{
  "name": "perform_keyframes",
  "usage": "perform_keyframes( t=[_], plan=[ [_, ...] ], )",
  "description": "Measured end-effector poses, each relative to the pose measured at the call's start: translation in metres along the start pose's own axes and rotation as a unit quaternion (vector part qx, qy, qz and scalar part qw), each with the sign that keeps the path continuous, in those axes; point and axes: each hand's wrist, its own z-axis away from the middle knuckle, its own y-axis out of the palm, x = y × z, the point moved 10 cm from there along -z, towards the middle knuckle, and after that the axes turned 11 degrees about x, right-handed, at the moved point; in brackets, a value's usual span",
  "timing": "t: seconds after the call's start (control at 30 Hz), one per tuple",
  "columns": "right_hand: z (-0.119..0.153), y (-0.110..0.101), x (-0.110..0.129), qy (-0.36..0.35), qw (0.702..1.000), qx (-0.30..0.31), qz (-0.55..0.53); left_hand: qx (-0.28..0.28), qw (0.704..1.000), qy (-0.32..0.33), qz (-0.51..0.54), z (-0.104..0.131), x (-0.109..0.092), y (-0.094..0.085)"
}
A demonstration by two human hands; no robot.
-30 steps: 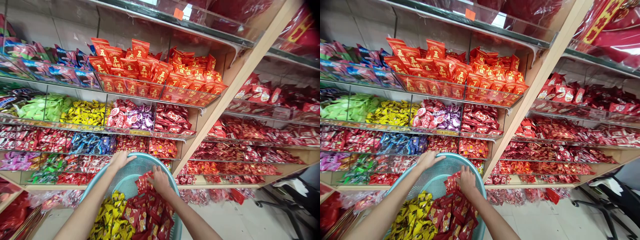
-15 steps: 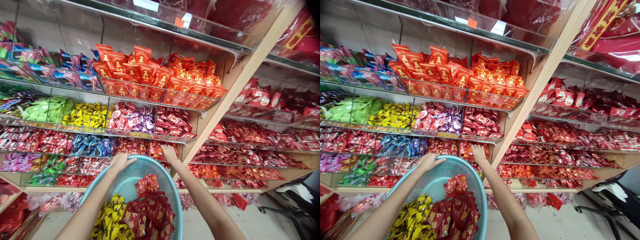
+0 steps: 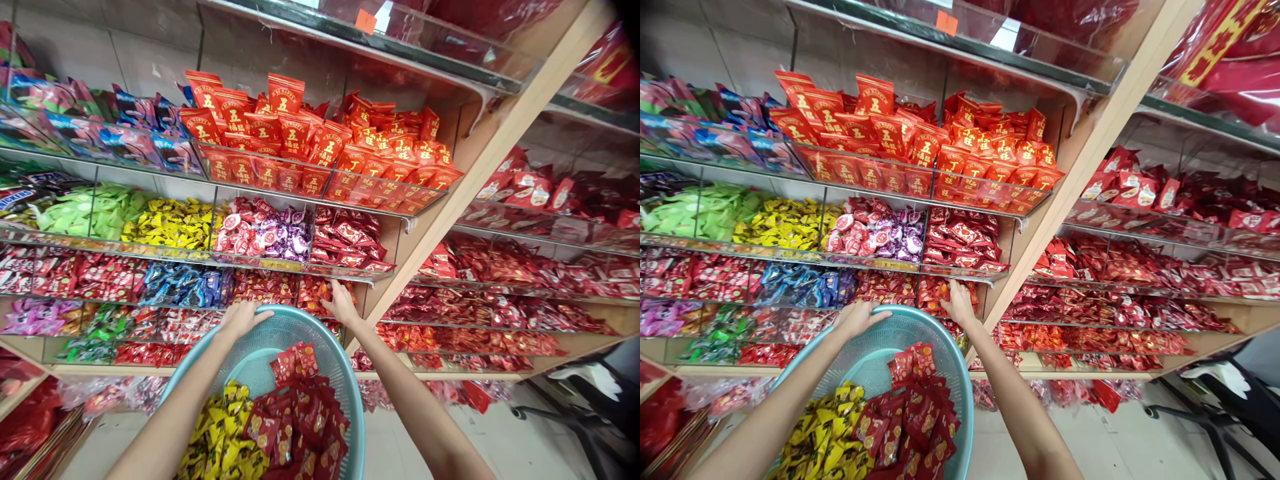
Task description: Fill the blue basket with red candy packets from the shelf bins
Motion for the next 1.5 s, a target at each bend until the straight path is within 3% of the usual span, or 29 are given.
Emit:
perform_keyframes(
  t=[0.13, 0.23, 0.4, 0.53, 0.7, 1.07, 1.17, 1.3, 1.5],
  plan=[
    [0.021, -0.012, 0.013, -0.004, 0.993, -0.046, -0.107, -0.001, 1.000, 0.000, -0.001, 0.001, -0.001, -0.001],
    [0.040, -0.009, 0.035, -0.006, 0.992, -0.027, -0.125, 0.007, 1.000, -0.004, 0.008, 0.001, -0.001, 0.000],
    [0.061, 0.036, 0.072, 0.023, 0.992, 0.116, -0.048, 0.007, 1.000, -0.007, 0.003, 0.002, -0.002, -0.001],
    [0.074, 0.081, 0.084, 0.060, 0.976, 0.207, 0.031, 0.006, 1.000, -0.005, -0.001, 0.002, -0.003, -0.001],
    [0.077, 0.109, 0.093, 0.066, 0.970, 0.221, 0.073, 0.005, 1.000, 0.003, 0.000, 0.002, -0.004, -0.002],
    [0.084, 0.127, 0.102, 0.053, 0.958, 0.253, 0.127, 0.012, 1.000, -0.015, 0.006, 0.003, -0.002, -0.001],
    [0.080, 0.118, 0.100, 0.052, 0.963, 0.238, 0.115, 0.008, 1.000, -0.015, 0.004, 0.003, -0.001, -0.001],
    [0.061, 0.071, 0.082, 0.057, 0.980, 0.162, 0.100, 0.004, 1.000, -0.001, -0.002, 0.002, -0.003, -0.001],
    [0.035, 0.001, 0.007, 0.123, 0.985, 0.049, 0.113, 0.008, 1.000, -0.005, 0.014, 0.002, -0.001, -0.001]
  ],
)
